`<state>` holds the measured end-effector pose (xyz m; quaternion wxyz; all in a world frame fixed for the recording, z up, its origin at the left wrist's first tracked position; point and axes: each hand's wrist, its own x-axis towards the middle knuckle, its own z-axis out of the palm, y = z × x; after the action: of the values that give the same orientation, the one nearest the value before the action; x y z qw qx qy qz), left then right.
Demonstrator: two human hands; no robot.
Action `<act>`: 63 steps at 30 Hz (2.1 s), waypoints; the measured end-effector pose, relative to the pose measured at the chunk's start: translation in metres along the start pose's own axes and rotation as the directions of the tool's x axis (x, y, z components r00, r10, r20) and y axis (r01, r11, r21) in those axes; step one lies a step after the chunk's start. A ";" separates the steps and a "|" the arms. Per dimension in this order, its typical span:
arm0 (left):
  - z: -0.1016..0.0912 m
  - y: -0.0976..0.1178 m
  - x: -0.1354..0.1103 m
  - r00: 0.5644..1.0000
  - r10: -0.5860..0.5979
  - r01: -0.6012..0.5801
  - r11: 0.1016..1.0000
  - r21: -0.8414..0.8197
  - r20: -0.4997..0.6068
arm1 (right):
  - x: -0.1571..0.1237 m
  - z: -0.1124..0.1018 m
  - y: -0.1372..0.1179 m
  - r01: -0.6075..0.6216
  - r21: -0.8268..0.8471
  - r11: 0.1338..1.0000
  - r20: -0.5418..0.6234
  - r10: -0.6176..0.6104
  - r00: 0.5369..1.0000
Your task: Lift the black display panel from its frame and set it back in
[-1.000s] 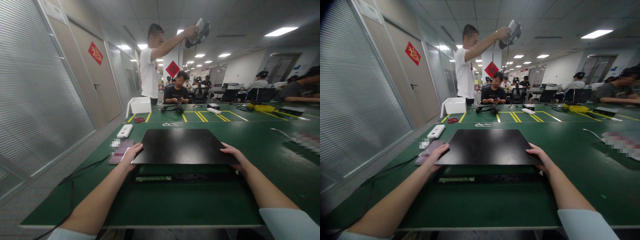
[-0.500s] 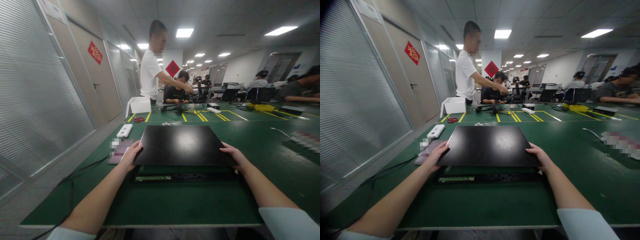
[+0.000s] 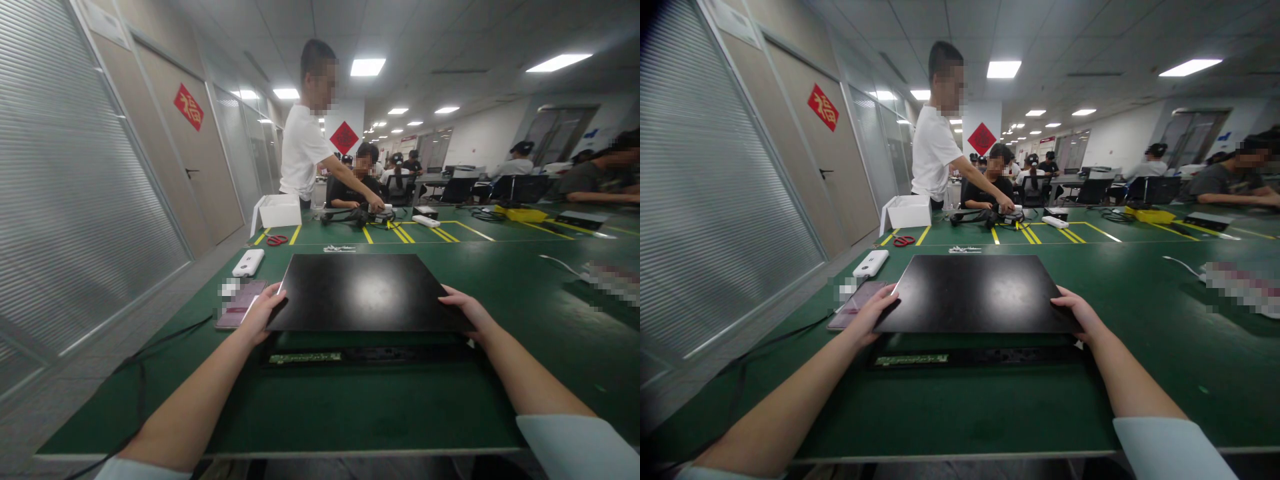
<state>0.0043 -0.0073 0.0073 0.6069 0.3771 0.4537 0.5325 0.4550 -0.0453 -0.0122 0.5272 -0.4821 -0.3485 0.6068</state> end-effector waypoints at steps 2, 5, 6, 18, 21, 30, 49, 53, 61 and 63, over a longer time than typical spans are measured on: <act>0.000 0.000 0.000 1.000 -0.006 0.006 1.000 0.002 -0.006 | 0.000 0.000 0.000 -0.004 0.004 1.000 -0.008 0.004 1.000; -0.001 0.000 0.000 1.000 -0.012 0.012 1.000 0.004 -0.011 | 0.000 0.000 0.000 0.006 -0.018 1.000 -0.019 -0.006 1.000; -0.001 0.000 0.000 1.000 -0.013 0.013 1.000 0.004 -0.011 | 0.000 0.001 0.000 0.006 -0.024 1.000 -0.021 -0.007 1.000; -0.006 -0.004 0.005 1.000 0.000 0.000 1.000 -0.029 0.019 | 0.003 0.000 0.006 0.077 -0.061 0.995 -0.079 -0.082 0.994; -0.005 -0.006 0.005 0.999 0.018 -0.016 0.999 -0.045 0.029 | 0.001 0.003 0.005 0.126 -0.046 0.991 -0.046 -0.128 0.991; -0.005 -0.009 0.005 0.996 0.055 -0.050 0.996 -0.077 0.065 | -0.006 0.013 0.000 0.103 0.007 0.995 -0.084 -0.102 0.991; -0.004 -0.012 0.004 0.989 0.081 -0.073 0.995 -0.068 0.121 | 0.001 0.003 0.004 0.179 -0.097 0.979 -0.233 -0.197 0.952; -0.004 -0.011 0.003 0.989 0.078 -0.070 0.996 -0.063 0.126 | 0.000 0.005 0.003 0.161 -0.079 0.984 -0.227 -0.175 0.958; -0.005 -0.012 0.005 0.990 0.079 -0.072 0.996 -0.058 0.120 | 0.000 0.003 0.003 0.140 -0.089 0.986 -0.200 -0.155 0.967; -0.005 -0.013 0.005 0.990 0.079 -0.073 0.996 -0.058 0.116 | 0.001 0.002 0.004 0.139 -0.086 0.987 -0.184 -0.153 0.971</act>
<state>0.0033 -0.0044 -0.0068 0.6220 0.4084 0.3878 0.5440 0.4519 -0.0448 -0.0151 0.5833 -0.5299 -0.3529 0.5044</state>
